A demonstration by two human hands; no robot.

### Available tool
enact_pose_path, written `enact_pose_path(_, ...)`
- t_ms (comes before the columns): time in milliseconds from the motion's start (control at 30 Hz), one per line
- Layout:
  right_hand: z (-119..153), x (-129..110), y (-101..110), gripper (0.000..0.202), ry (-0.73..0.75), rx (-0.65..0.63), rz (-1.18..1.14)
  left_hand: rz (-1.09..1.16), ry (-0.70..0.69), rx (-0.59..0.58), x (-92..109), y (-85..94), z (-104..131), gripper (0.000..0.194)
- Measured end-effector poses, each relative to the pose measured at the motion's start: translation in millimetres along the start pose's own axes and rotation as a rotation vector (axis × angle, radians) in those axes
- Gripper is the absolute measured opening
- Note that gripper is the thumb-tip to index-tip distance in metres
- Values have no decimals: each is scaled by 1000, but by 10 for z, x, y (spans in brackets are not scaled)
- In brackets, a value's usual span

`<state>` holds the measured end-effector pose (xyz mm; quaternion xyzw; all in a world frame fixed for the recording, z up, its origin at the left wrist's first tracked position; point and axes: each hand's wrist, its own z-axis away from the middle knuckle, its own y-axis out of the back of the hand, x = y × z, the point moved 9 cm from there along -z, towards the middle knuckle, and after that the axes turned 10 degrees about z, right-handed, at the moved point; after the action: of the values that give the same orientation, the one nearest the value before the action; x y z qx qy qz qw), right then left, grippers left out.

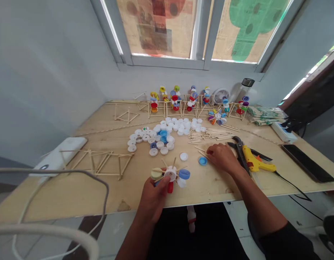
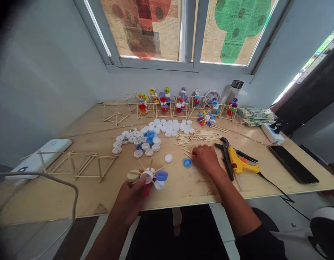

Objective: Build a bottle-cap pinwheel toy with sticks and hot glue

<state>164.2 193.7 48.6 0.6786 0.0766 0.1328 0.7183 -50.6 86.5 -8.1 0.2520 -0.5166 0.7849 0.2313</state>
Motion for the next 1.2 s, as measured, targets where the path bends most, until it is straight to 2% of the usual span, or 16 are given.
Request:
enact_pose_path(267,-50,-91,-56,12,84,-47,105,23,-10,-31,16,-37,4,34)
enact_pose_path(500,-226,-230,8,20,138,29,230,-17,-19,-75,20,-90,-28,25)
enact_pose_path(733,-497,-217,16,21,147,108,309,4,1,-68,7,-87,-46,26)
enact_pose_path(1000,-372,-160,46,15,191,107,284,44,13,-74,-8,-83,-69,30)
enact_pose_path(1200,-506,-217,112,17,187,110,254,72,27,-43,-20,-70,-66,33)
